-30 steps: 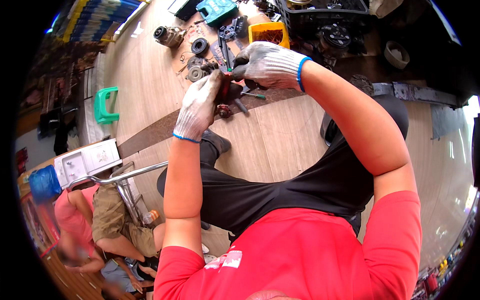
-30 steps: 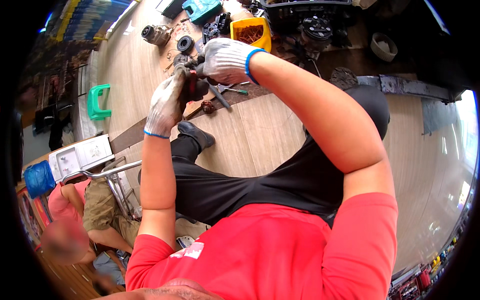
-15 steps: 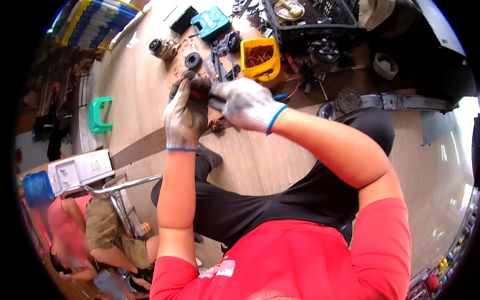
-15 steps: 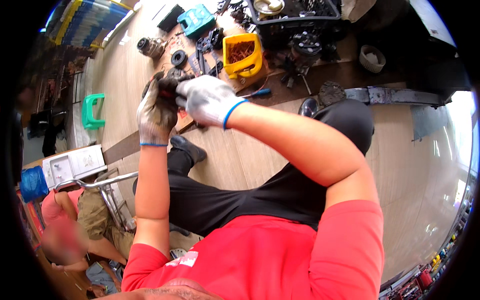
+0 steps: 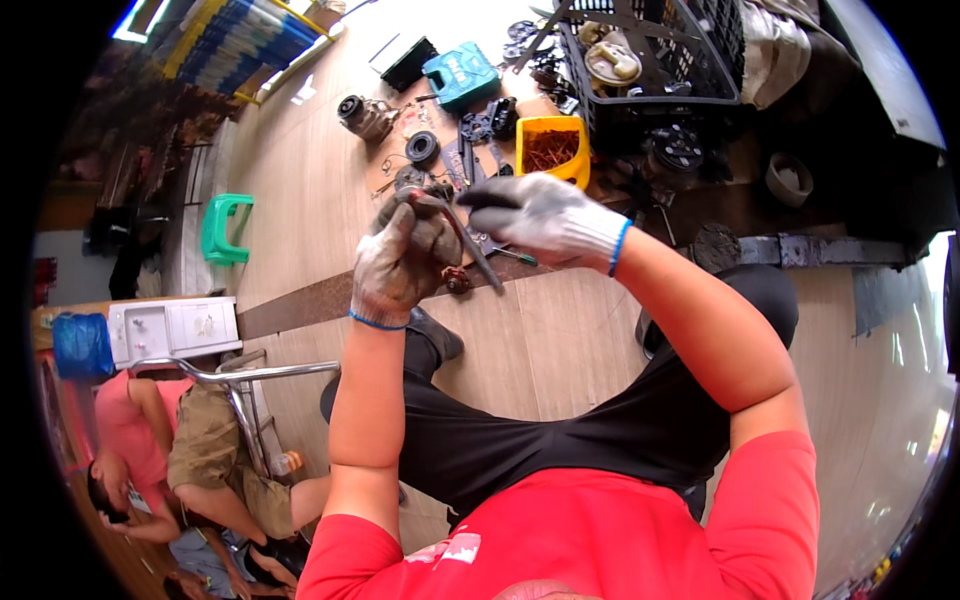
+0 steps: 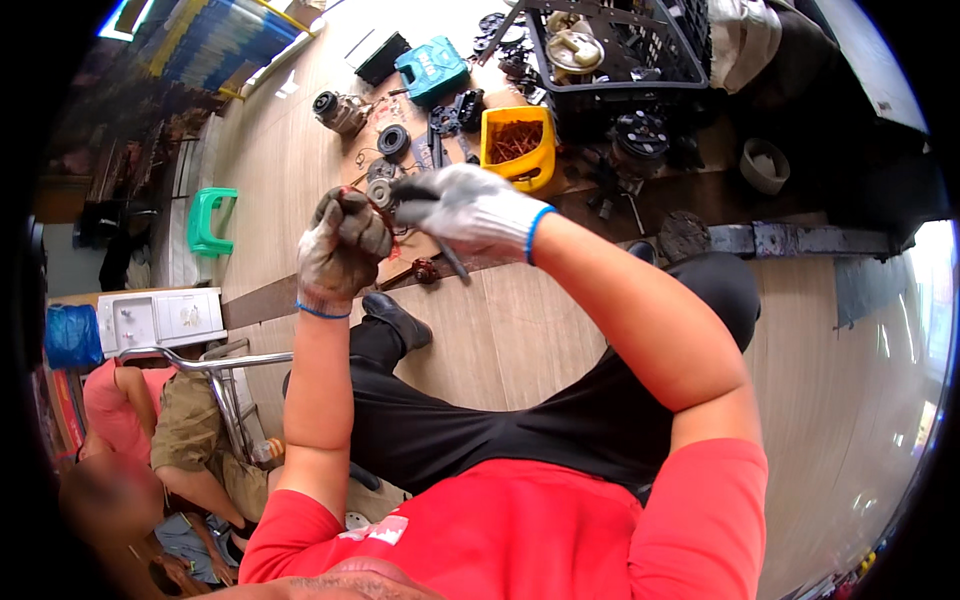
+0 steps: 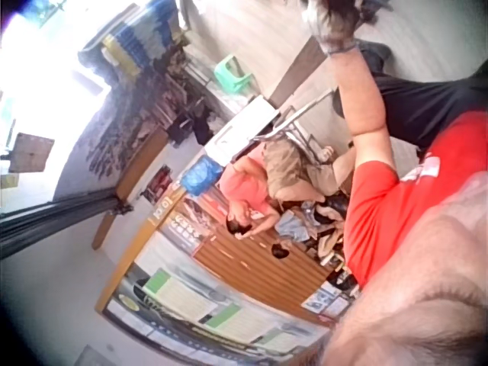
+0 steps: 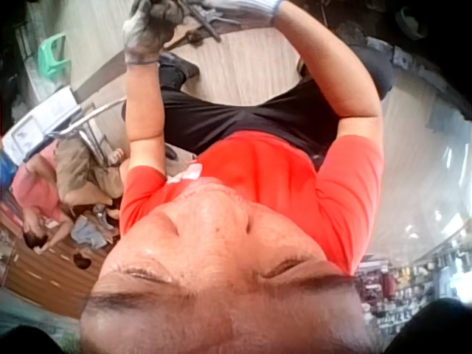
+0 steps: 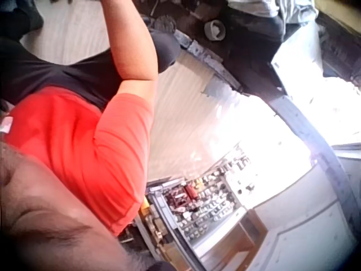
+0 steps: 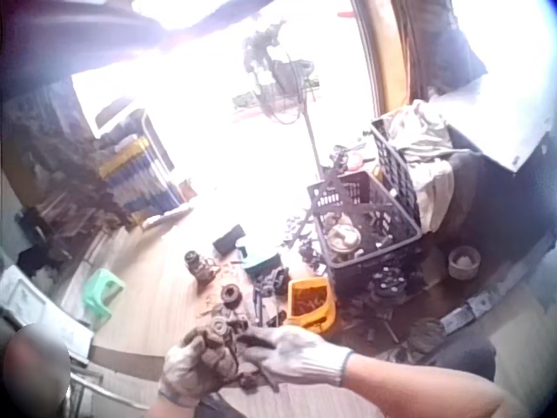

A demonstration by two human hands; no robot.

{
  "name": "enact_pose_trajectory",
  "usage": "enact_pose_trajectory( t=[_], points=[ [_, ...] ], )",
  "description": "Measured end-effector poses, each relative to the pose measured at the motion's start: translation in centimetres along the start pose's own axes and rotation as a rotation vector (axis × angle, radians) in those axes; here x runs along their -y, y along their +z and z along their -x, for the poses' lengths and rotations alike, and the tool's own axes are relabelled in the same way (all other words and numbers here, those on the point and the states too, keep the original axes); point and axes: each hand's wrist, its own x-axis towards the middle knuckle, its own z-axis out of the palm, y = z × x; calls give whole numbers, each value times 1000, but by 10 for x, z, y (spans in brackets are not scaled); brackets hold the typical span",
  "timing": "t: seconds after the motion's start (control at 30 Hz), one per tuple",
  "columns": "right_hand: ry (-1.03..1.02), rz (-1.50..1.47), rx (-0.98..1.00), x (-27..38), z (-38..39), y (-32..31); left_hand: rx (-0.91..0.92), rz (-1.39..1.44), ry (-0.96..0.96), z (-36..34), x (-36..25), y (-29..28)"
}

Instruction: The person holds an alternator part and uses pliers to grip and pull a wire, then uses a screwdriver to pry and work on the internal components of the part.

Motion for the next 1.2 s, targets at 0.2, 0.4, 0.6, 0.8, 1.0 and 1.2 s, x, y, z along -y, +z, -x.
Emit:
enact_pose_trajectory(
  t=[0.2,0.4,0.6,0.8,1.0,1.2],
  points=[
    [-185,195,-42,16,9,0,151,-37,-149,8,-1,3],
    [-127,68,-46,2,4,3,29,-254,-226,10,-11,13],
    [-248,259,-223,-6,1,13,-166,-487,-137,9,-9,33],
    [-94,409,-415,-5,-2,27,-264,-888,175,7,14,49],
    [-86,427,-556,-4,-5,31,-250,-1201,406,9,30,55],
    [-38,399,-567,-6,-3,31,-188,-1390,585,-4,31,34]
  ],
)
